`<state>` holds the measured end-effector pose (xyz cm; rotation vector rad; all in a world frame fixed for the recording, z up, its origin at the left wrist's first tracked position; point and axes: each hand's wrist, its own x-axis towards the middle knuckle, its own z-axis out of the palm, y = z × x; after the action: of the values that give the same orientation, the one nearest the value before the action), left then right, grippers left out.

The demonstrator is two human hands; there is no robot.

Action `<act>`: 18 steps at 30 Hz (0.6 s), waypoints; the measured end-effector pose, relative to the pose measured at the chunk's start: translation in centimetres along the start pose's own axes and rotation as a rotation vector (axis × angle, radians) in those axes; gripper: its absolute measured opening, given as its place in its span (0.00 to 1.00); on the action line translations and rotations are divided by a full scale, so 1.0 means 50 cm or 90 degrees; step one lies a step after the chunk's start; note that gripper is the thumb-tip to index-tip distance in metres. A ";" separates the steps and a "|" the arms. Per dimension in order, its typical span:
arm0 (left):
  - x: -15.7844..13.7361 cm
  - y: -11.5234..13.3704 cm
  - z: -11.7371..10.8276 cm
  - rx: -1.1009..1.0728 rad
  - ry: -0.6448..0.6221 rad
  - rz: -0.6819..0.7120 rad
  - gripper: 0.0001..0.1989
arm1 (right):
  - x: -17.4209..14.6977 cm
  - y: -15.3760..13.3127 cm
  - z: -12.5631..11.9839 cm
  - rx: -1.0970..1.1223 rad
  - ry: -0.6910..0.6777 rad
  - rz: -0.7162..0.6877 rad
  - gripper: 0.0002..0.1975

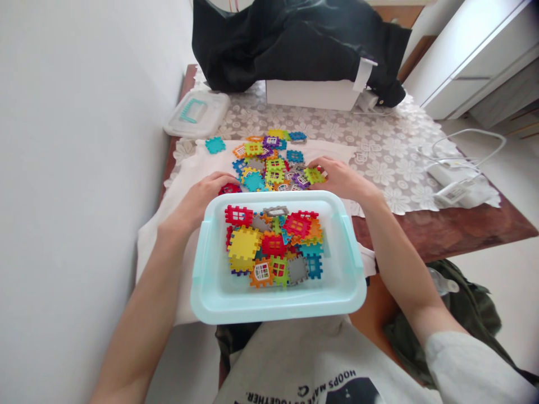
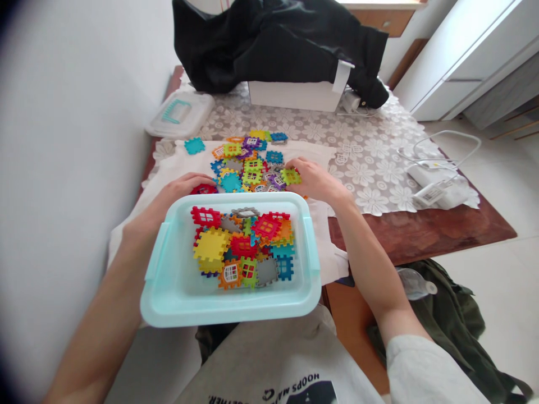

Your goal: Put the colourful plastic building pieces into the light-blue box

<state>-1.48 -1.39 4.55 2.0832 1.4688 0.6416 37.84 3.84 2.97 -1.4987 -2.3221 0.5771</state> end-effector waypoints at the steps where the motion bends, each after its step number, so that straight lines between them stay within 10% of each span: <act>1: 0.000 -0.001 0.000 0.002 -0.002 -0.004 0.18 | 0.001 -0.001 -0.001 0.004 -0.003 0.003 0.27; 18: -0.007 0.026 -0.020 0.048 0.002 -0.057 0.19 | -0.002 0.002 0.002 0.010 -0.003 -0.039 0.30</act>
<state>-1.28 -1.94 6.10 2.0593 1.6004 0.5628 37.92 3.80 2.84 -1.4155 -2.3525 0.5820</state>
